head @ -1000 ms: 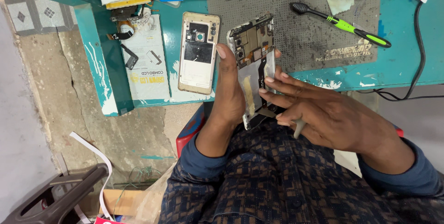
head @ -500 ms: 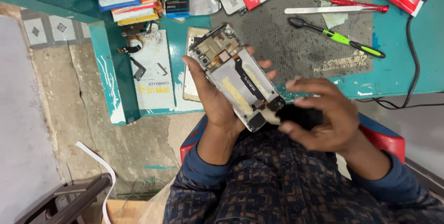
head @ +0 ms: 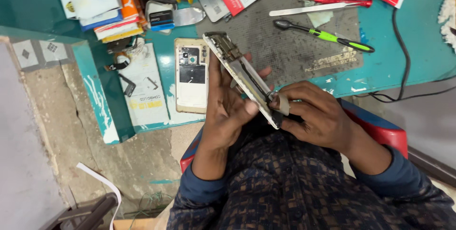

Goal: The person repairs a disassembled smartphone at a workbench. They unscrew components with a screwdriver, pour liquid from a dark bottle onto the phone's internals, scrub it with a toothbrush, handle the frame and battery, and later work on the screen and frame edges with a metal tool.

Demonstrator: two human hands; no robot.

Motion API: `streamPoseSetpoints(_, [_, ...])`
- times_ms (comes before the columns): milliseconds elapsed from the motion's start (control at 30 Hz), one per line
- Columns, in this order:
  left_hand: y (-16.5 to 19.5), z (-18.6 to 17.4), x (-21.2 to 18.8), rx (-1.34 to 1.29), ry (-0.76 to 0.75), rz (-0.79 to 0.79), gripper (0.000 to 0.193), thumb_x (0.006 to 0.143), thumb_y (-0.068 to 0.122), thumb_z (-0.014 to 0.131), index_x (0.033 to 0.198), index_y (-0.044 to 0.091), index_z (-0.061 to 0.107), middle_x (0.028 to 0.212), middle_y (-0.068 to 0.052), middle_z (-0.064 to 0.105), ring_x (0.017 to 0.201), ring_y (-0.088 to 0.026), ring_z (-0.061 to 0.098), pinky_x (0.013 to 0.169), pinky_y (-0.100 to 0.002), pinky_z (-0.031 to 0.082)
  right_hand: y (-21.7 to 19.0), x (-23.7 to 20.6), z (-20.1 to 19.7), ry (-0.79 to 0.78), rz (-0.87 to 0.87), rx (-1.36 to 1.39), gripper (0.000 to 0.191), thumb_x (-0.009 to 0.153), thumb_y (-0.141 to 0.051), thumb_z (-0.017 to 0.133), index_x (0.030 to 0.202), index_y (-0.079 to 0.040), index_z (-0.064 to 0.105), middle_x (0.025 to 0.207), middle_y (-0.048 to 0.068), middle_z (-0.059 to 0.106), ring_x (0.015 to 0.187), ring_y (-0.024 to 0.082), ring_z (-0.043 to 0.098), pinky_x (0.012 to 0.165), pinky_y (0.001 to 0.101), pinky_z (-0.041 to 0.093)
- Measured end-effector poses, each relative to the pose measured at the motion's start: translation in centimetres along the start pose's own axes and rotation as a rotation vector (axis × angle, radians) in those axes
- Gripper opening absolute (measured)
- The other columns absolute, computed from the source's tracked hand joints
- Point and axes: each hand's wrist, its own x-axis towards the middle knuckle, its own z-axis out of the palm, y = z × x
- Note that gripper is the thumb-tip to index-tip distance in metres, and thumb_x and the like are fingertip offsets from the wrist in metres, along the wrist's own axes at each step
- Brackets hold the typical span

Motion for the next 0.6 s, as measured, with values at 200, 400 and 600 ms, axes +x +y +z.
streamPoseSetpoints(200, [-0.8, 0.1, 0.0, -0.062, -0.007, -0.050, 0.120, 0.083, -0.010, 0.076, 0.169, 0.026, 0.000, 0.164, -0.020, 0.032, 0.147, -0.045, 0.048, 0.108, -0.057, 0.057, 0.1, 0.5, -1.4, -0.048, 0.037, 0.160, 0.042, 0.078, -0.012, 0.088, 0.115, -0.007, 0.068, 0.114, 0.009, 0.069, 0.106, 0.028, 0.071, 0.089, 0.0399, 0.057])
streamPoseSetpoints(400, [-1.7, -0.5, -0.3, -0.168, 0.043, 0.018, 0.123, 0.081, -0.012, 0.077, 0.168, 0.030, 0.000, 0.160, -0.017, 0.037, 0.146, -0.047, 0.047, 0.114, -0.066, 0.047, 1.4, 1.3, -6.3, 0.104, 0.392, 0.155, 0.035, 0.087, -0.009, 0.081, 0.119, -0.003, 0.068, 0.111, 0.008, 0.072, 0.102, 0.019, 0.071, 0.089, 0.0317, 0.057])
streamPoseSetpoints(600, [-1.4, -1.3, -0.9, -0.140, 0.096, 0.091, 0.117, 0.081, -0.014, 0.077, 0.167, 0.025, 0.009, 0.160, -0.016, 0.038, 0.149, -0.050, 0.044, 0.118, -0.071, 0.047, 3.9, 0.8, -9.6, 0.043, 0.540, -0.605, 0.031, 0.091, -0.017, 0.088, 0.116, -0.002, 0.075, 0.108, 0.014, 0.073, 0.095, 0.029, 0.066, 0.082, 0.0424, 0.054])
